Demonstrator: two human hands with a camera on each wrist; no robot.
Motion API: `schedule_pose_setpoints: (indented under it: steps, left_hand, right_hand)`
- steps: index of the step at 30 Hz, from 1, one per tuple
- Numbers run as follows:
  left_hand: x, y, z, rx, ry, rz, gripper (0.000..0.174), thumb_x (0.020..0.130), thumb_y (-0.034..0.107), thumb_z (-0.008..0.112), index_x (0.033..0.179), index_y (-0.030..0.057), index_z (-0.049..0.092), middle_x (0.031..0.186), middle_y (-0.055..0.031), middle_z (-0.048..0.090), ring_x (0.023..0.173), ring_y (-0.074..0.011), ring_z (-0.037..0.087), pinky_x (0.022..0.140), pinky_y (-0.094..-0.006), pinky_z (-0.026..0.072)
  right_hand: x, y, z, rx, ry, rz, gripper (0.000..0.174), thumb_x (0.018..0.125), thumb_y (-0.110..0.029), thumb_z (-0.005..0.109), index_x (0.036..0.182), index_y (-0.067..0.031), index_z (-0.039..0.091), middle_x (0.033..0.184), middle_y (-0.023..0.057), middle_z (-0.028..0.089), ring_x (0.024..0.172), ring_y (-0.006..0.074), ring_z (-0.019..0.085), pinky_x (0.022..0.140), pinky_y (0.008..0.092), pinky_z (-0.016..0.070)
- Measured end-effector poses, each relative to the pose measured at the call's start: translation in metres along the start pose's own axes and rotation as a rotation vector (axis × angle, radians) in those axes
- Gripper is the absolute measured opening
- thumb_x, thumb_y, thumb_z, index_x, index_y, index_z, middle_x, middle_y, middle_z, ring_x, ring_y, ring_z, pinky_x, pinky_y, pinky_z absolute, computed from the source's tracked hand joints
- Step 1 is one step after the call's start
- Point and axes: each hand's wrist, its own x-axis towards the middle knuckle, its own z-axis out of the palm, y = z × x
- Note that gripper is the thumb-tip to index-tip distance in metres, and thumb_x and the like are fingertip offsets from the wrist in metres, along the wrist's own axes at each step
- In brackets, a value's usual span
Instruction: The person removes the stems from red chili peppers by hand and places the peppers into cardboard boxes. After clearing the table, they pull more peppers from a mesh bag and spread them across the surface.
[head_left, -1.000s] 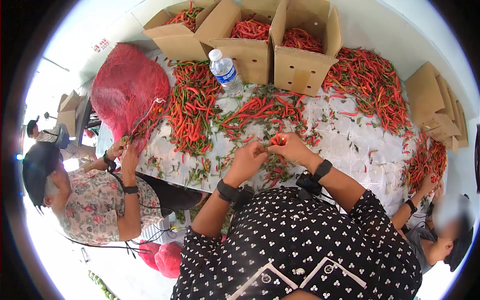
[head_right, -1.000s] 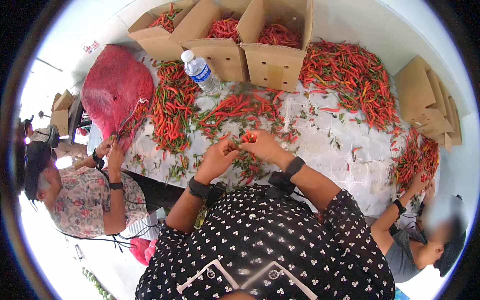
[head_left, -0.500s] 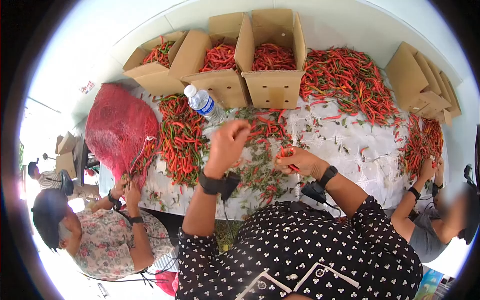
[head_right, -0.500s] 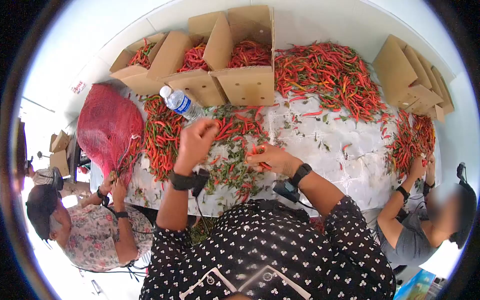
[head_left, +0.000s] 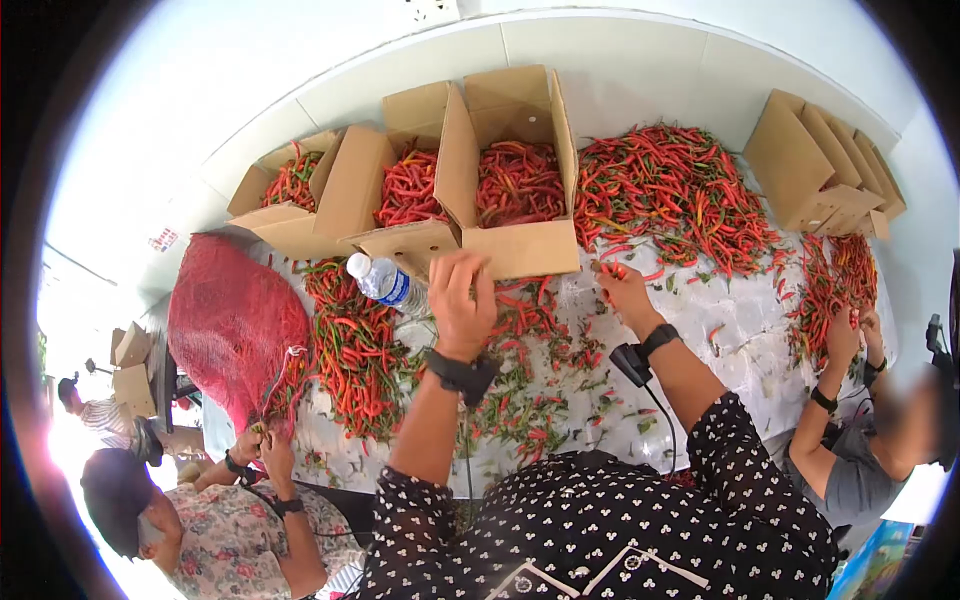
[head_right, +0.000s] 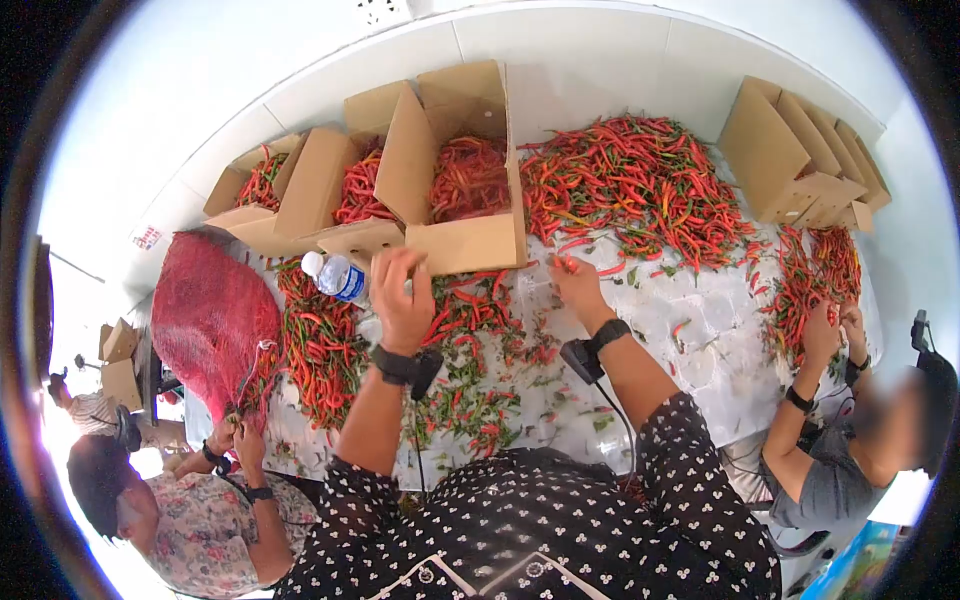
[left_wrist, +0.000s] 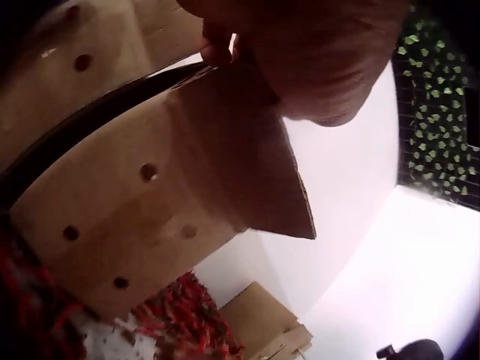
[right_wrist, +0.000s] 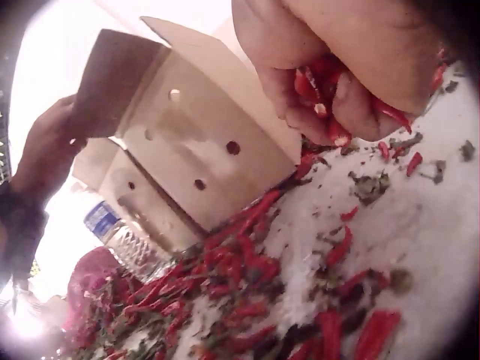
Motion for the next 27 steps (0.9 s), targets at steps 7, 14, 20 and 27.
schedule_pose_setpoints:
  steps: [7,14,20,27]
  left_hand:
    - [-0.052,-0.036,0.029,-0.043,-0.074,-0.479,0.018,0.073,0.007,0.057,0.090,0.0043,0.056,0.094,-0.0111,0.052,0.091,-0.0310,0.049,0.080,-0.0425,0.0381]
    - [-0.076,-0.043,0.086,0.143,-0.634,-0.225,0.033,0.078,0.018,0.056,0.111,0.0123,0.056,0.102,-0.0130,0.050,0.101,-0.0318,0.047,0.086,-0.0475,0.0376]
    - [-0.087,-0.035,0.097,0.360,-0.666,-0.253,0.032,0.077,0.021,0.058,0.108,0.0128,0.057,0.099,-0.0112,0.050,0.098,-0.0322,0.047,0.087,-0.0468,0.0363]
    - [-0.107,-0.020,0.068,0.205,-0.633,-0.201,0.019,0.070,0.014,0.060,0.088,0.0082,0.061,0.083,-0.0111,0.051,0.083,-0.0307,0.052,0.078,-0.0442,0.0407]
  right_hand:
    - [0.066,0.047,0.021,-0.112,-0.021,-0.014,0.013,0.077,-0.009,0.060,0.089,-0.0035,0.060,0.064,-0.0011,0.053,0.053,0.0084,0.049,0.047,0.0237,0.0396]
    - [0.056,0.058,0.030,-0.495,0.044,-0.071,0.020,0.072,-0.016,0.063,0.089,-0.0042,0.063,0.072,0.0124,0.063,0.062,0.0225,0.060,0.061,0.0351,0.0456]
    - [0.038,0.067,0.047,-0.436,0.069,-0.121,0.021,0.071,-0.017,0.060,0.088,-0.0055,0.064,0.073,0.0152,0.063,0.068,0.0270,0.062,0.063,0.0366,0.0455]
    - [-0.012,0.065,0.058,-0.412,-0.138,-0.191,0.023,0.070,-0.018,0.062,0.090,-0.0050,0.063,0.070,0.0139,0.063,0.065,0.0220,0.060,0.063,0.0330,0.0461]
